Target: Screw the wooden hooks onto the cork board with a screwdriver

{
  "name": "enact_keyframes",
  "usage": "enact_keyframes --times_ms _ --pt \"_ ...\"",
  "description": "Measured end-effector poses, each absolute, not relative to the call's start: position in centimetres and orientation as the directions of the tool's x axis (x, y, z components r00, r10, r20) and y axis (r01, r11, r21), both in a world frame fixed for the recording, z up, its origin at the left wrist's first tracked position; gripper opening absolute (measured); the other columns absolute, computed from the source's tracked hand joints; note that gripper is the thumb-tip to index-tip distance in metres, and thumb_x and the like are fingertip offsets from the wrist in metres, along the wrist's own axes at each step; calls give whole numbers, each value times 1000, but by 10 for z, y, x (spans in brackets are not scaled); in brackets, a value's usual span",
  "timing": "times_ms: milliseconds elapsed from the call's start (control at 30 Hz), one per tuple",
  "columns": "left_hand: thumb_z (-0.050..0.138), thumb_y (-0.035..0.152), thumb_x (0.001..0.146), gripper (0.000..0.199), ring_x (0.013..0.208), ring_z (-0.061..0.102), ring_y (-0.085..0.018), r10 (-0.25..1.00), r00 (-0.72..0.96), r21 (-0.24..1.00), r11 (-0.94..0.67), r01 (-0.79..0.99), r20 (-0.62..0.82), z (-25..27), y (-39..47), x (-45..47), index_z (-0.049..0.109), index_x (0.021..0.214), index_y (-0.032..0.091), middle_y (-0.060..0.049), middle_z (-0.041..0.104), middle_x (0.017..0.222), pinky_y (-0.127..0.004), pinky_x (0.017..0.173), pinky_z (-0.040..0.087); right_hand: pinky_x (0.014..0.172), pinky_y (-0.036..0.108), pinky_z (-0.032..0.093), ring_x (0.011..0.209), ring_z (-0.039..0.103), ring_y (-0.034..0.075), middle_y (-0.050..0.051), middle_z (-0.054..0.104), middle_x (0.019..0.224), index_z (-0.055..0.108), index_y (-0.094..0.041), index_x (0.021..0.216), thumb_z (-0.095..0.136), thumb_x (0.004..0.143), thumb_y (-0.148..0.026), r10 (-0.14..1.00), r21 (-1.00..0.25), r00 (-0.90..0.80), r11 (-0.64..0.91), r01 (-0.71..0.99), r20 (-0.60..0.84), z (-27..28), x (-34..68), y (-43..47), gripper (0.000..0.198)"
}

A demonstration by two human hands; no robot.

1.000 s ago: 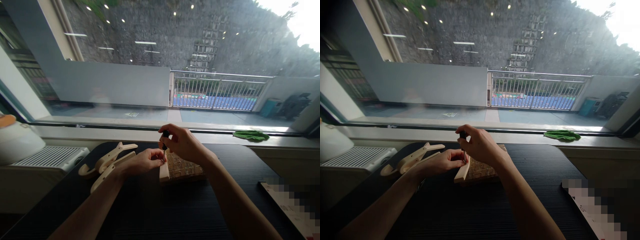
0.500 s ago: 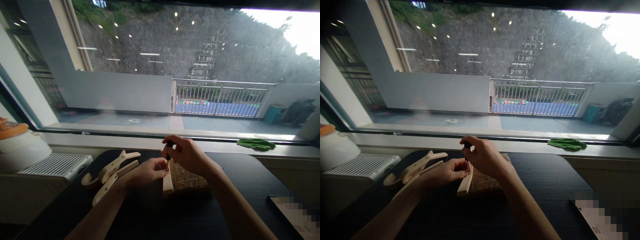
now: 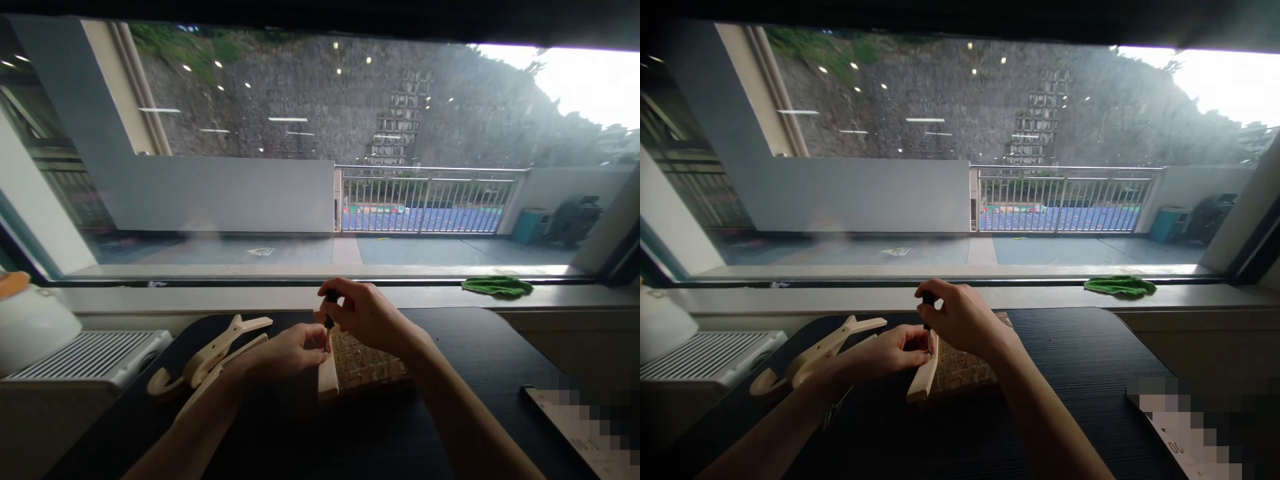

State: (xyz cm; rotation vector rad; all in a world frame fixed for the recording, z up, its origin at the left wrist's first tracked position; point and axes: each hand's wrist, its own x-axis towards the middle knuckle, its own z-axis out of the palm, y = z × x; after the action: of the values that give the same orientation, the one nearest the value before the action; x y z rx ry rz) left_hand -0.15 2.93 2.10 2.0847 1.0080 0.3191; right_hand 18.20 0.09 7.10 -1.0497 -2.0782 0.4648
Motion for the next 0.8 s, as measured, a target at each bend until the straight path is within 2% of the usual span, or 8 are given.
enact_keyframes --times_ms 167,433,800 --pt "49 35 77 20 73 49 -14 755 651 732 -397 553 -82 20 27 -3 58 84 19 1 53 78 -22 66 40 55 21 33 55 48 6 -3 60 71 60 -24 100 52 82 -27 783 -574 -376 620 535 495 75 182 0 20" --pt "48 33 79 18 75 49 -13 744 665 781 -375 499 -67 21 22 -3 57 85 19 2 54 79 -23 69 40 60 22 37 64 53 9 -1 62 74 59 -26 104 50 84 -28 774 -582 -383 632 512 503 71 178 0 22" --pt "48 30 79 15 73 48 -13 739 671 810 -351 469 -68 21 21 -3 56 84 19 2 52 77 -23 68 40 56 21 35 59 51 8 -3 61 71 58 -26 104 50 84 -28 779 -583 -387 627 518 494 72 177 -1 22"
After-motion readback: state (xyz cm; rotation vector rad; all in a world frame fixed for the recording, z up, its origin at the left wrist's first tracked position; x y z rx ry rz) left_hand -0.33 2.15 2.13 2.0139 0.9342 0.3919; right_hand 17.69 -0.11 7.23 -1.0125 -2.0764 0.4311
